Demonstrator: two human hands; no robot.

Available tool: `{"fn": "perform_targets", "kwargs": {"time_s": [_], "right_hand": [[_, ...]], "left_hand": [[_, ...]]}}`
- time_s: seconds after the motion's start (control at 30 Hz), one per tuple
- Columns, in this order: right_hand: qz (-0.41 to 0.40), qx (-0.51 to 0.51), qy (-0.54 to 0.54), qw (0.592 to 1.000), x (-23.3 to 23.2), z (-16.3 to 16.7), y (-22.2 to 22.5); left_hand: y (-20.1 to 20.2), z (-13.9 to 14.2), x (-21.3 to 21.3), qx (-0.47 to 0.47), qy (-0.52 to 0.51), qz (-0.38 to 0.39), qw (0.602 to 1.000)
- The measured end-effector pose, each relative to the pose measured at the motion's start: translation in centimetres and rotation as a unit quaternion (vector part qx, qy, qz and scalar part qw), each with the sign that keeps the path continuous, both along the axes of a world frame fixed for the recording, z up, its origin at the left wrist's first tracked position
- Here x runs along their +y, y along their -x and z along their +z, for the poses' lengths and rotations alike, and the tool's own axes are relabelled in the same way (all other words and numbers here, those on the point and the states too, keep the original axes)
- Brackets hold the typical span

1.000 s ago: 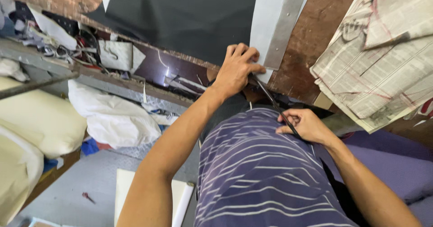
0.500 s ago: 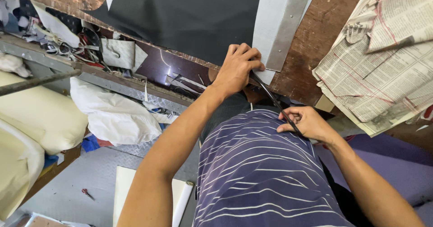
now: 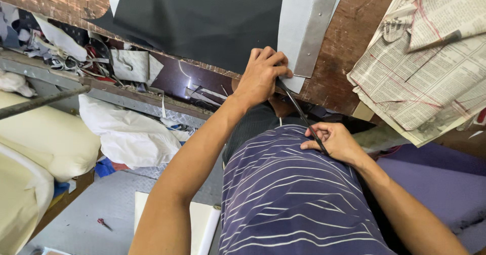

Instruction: The person uses shears to cut a black fabric along the edge of a white paper pattern placed on a wooden table. They reposition the pattern and continue cutting to produce two separate fabric pieces.

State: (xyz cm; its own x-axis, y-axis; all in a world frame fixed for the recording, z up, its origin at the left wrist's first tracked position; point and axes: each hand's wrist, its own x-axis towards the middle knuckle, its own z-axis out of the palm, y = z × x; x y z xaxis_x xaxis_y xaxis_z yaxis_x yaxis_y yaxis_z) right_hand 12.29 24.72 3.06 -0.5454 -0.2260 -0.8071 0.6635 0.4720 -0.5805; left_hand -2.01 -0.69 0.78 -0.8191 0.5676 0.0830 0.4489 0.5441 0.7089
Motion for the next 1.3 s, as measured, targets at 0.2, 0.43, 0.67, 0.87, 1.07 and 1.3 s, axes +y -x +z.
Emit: {"fn": "perform_targets", "kwargs": {"time_s": [0.2,0.43,0.67,0.87,1.07,1.3], "right_hand": [[0.001,-0.017,0.009,1.0,-0.1,-0.2,-0.1],[0.027,-0.024,-0.008,0.999,-0.2,1.4,1.1],[0.114,-0.009,-0.062,0.991,0.9,2.9,2.9],[0.208,0.026,-0.099,0.973,1.0,4.3,4.8],[0.322,0.017,-0.127,0.938,2.0,7.5,7.2],[0.306,0.033,-0.232,0.923,3.9,12.1,8.1]], "left_hand": [[-0.5,-0.3,-0.1,0.011,-0.017,0.017,1.0],[-2.2,0.7,-0.4,0.038,-0.039,0.059,0.997],[-14.0,-3.5,-9.5,0.067,-0.032,0.447,0.891],[-28.7,-8.2,-11.2,-0.241,0.048,0.559,0.792],[-22.6,-4.6,-5.5,-0.214,-0.151,0.579,0.772],[-12.2,7.2,1.5,-0.456,-0.154,0.165,0.861]]}}
